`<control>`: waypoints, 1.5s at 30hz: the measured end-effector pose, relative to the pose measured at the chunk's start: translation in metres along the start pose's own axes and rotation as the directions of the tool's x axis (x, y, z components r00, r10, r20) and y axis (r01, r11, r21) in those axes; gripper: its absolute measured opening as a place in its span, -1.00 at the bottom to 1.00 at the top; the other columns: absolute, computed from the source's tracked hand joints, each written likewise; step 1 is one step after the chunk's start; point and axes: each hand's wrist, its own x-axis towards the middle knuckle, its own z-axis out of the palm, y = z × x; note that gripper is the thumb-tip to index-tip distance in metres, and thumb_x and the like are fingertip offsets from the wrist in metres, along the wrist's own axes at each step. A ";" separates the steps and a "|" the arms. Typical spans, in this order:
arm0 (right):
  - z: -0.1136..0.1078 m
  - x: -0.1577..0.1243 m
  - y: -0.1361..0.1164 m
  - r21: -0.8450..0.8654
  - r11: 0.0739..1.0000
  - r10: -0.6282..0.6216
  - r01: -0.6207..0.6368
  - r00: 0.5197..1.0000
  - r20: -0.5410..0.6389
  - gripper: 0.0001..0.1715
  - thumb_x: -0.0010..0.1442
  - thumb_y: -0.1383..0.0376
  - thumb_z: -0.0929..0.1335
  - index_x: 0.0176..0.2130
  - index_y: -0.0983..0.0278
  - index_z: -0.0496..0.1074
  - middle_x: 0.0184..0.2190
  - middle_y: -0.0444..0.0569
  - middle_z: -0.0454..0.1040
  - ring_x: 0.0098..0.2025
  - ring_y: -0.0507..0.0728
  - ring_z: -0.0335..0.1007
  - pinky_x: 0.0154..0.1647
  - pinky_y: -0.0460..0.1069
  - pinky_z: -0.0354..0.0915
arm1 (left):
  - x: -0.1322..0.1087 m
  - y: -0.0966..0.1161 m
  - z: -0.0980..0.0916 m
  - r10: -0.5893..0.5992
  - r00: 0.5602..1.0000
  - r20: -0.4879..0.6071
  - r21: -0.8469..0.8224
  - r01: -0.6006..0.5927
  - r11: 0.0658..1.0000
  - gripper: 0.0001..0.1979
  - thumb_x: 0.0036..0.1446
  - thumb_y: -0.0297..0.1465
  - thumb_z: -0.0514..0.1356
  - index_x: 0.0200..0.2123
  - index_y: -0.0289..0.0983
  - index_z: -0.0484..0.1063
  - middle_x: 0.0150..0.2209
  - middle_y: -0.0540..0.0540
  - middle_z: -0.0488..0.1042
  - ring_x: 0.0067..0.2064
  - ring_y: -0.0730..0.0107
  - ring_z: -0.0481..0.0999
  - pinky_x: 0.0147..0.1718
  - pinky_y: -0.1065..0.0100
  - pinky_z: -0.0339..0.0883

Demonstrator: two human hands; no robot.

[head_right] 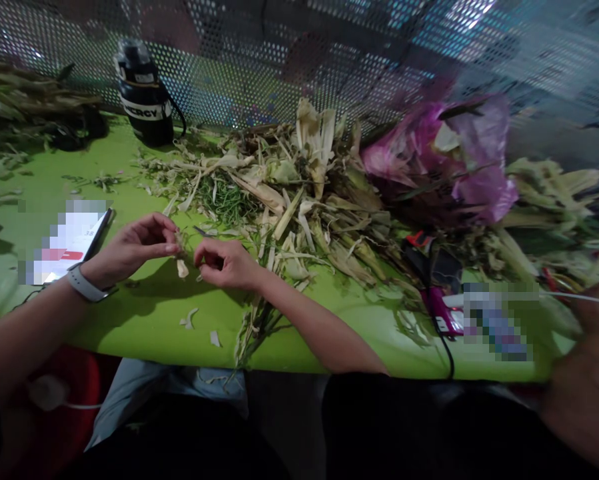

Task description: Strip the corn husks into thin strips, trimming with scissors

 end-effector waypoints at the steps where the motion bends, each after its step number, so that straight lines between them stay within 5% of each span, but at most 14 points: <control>1: 0.001 0.000 0.002 0.002 1.000 0.011 -0.011 1.000 0.014 -0.88 0.06 0.41 0.34 -0.31 0.25 0.36 -0.61 -0.27 0.25 -0.59 -0.07 0.12 -0.53 -0.12 0.09 | 0.000 -0.001 0.000 -0.011 1.000 -0.004 -0.038 0.011 0.999 -0.73 -0.04 -0.45 0.43 -0.24 -0.29 0.49 -0.43 0.02 0.48 -0.39 0.56 0.48 -0.34 0.52 0.39; 8: -0.005 0.002 0.012 0.012 0.993 0.118 -0.119 0.991 0.071 -0.78 0.13 0.39 0.32 -0.15 0.29 0.36 -0.67 -0.37 0.03 -0.64 -0.08 -0.06 -0.55 -0.14 -0.04 | -0.001 0.002 0.001 -0.077 0.997 -0.012 -0.278 0.070 0.958 -0.74 -0.04 -0.50 0.41 -0.24 -0.23 0.49 -0.43 0.04 0.41 -0.52 0.65 0.31 -0.62 0.62 0.19; 15: -0.029 0.010 0.027 -0.161 0.971 0.211 -0.179 0.956 0.206 -0.83 0.10 0.43 0.33 -0.27 0.33 0.50 -0.64 -0.28 0.18 -0.59 -0.07 0.06 -0.52 -0.14 -0.01 | 0.000 0.013 -0.007 -0.118 0.979 -0.166 -0.375 0.048 0.926 -0.66 -0.13 -0.50 0.41 -0.24 -0.12 0.51 -0.43 0.04 0.30 -0.59 0.67 0.10 -0.70 0.56 0.03; 19: -0.049 0.006 0.026 0.086 0.934 0.312 -0.346 0.910 0.274 -0.65 0.23 0.12 0.35 -0.15 0.33 0.54 -0.66 -0.29 0.08 -0.62 -0.08 -0.06 -0.58 -0.13 -0.06 | 0.001 0.012 -0.009 -0.118 0.976 -0.181 -0.417 0.033 0.908 -0.68 -0.09 -0.50 0.38 -0.21 -0.13 0.53 -0.44 0.04 0.31 -0.55 0.64 0.19 -0.65 0.58 0.10; 21: -0.055 0.004 0.023 0.218 0.910 0.270 -0.353 0.903 0.335 -0.56 0.21 0.01 0.36 -0.26 0.33 0.58 -0.66 -0.26 0.10 -0.61 -0.07 -0.04 -0.58 -0.13 -0.04 | 0.002 0.010 -0.009 -0.113 0.978 -0.175 -0.440 0.025 0.898 -0.67 -0.09 -0.51 0.39 -0.20 -0.15 0.54 -0.44 0.04 0.34 -0.48 0.61 0.30 -0.59 0.58 0.20; 23: -0.056 0.003 0.020 0.325 0.898 0.215 -0.298 0.939 0.268 -0.55 0.16 -0.03 0.40 -0.40 0.30 0.59 -0.56 -0.16 0.26 -0.52 -0.04 0.14 -0.51 -0.11 0.12 | 0.002 0.008 -0.010 -0.101 0.981 -0.168 -0.427 0.020 0.904 -0.66 -0.09 -0.51 0.39 -0.18 -0.17 0.54 -0.43 0.05 0.38 -0.43 0.59 0.36 -0.50 0.57 0.28; 25: -0.050 0.005 0.017 0.414 0.886 0.198 -0.211 0.977 0.074 -0.57 0.12 -0.03 0.42 -0.46 0.27 0.55 -0.32 -0.03 0.42 -0.29 0.03 0.34 -0.30 -0.06 0.30 | 0.002 0.004 -0.011 -0.096 0.984 -0.152 -0.406 0.027 0.914 -0.67 -0.06 -0.50 0.39 -0.17 -0.17 0.53 -0.41 0.05 0.41 -0.41 0.60 0.39 -0.44 0.57 0.32; 27: -0.042 0.008 0.012 0.505 0.855 0.203 -0.122 0.973 -0.110 -0.56 0.12 -0.04 0.41 -0.52 0.26 0.48 -0.11 0.01 0.44 -0.05 0.11 0.38 -0.08 0.03 0.35 | 0.002 0.001 -0.012 -0.116 0.984 -0.133 -0.408 0.052 0.911 -0.67 -0.02 -0.50 0.37 -0.15 -0.17 0.52 -0.38 0.05 0.43 -0.40 0.60 0.41 -0.42 0.57 0.35; 29: -0.033 0.010 0.007 0.589 0.805 0.226 -0.067 0.953 -0.200 -0.50 0.12 -0.05 0.40 -0.59 0.26 0.34 -0.16 0.01 0.47 0.01 0.15 0.39 0.00 0.09 0.35 | 0.002 -0.001 -0.010 -0.153 0.982 -0.107 -0.433 0.092 0.897 -0.68 0.00 -0.52 0.36 -0.13 -0.18 0.52 -0.37 0.05 0.44 -0.43 0.63 0.40 -0.47 0.61 0.34; 33: -0.018 0.012 0.000 0.676 0.729 0.312 -0.112 0.933 -0.182 -0.39 0.16 -0.10 0.32 -0.62 0.20 0.05 -0.69 -0.19 0.19 -0.50 0.07 0.33 -0.20 0.11 0.41 | 0.000 -0.001 0.001 -0.226 0.974 0.000 -0.469 0.199 0.860 -0.70 -0.06 -0.54 0.40 -0.21 -0.20 0.54 -0.45 0.09 0.42 -0.60 0.74 0.23 -0.65 0.68 0.16; 36: -0.012 0.011 0.001 0.717 0.673 0.313 -0.182 0.948 -0.053 -0.39 0.15 -0.05 0.35 -0.63 0.20 0.02 -0.77 -0.30 -0.01 -0.72 -0.04 -0.05 -0.41 0.04 0.35 | -0.002 0.000 0.009 -0.248 0.964 0.101 -0.443 0.266 0.856 -0.68 -0.09 -0.54 0.42 -0.22 -0.19 0.54 -0.45 0.08 0.45 -0.67 0.78 0.11 -0.71 0.67 0.08; 38: -0.009 0.012 0.003 0.754 0.630 0.301 -0.186 0.954 -0.016 -0.41 0.13 0.01 0.38 -0.63 0.21 0.03 -0.78 -0.31 -0.01 -0.72 -0.06 -0.12 -0.51 -0.02 0.27 | -0.003 -0.001 0.012 -0.246 0.957 0.151 -0.404 0.287 0.869 -0.66 -0.09 -0.52 0.42 -0.18 -0.20 0.55 -0.45 0.06 0.46 -0.66 0.76 0.16 -0.72 0.66 0.08; 42: -0.008 0.012 0.002 0.808 0.566 0.326 -0.163 0.945 -0.038 -0.43 0.13 0.05 0.39 -0.64 0.22 0.06 -0.79 -0.30 0.00 -0.71 -0.06 -0.11 -0.56 -0.07 0.19 | -0.002 -0.007 0.011 -0.199 0.980 0.001 -0.374 0.185 0.909 -0.71 -0.10 -0.50 0.45 -0.24 -0.23 0.57 -0.44 0.05 0.48 -0.44 0.63 0.44 -0.45 0.63 0.37; 45: -0.003 0.010 0.004 0.815 0.536 0.337 -0.223 0.941 0.035 -0.48 0.11 0.08 0.42 -0.65 0.24 0.15 -0.77 -0.29 0.13 -0.71 -0.08 -0.05 -0.56 -0.09 0.18 | -0.001 -0.010 0.012 -0.161 0.983 -0.084 -0.343 0.123 0.931 -0.74 -0.07 -0.48 0.44 -0.24 -0.23 0.57 -0.41 0.05 0.51 -0.36 0.63 0.49 -0.30 0.61 0.40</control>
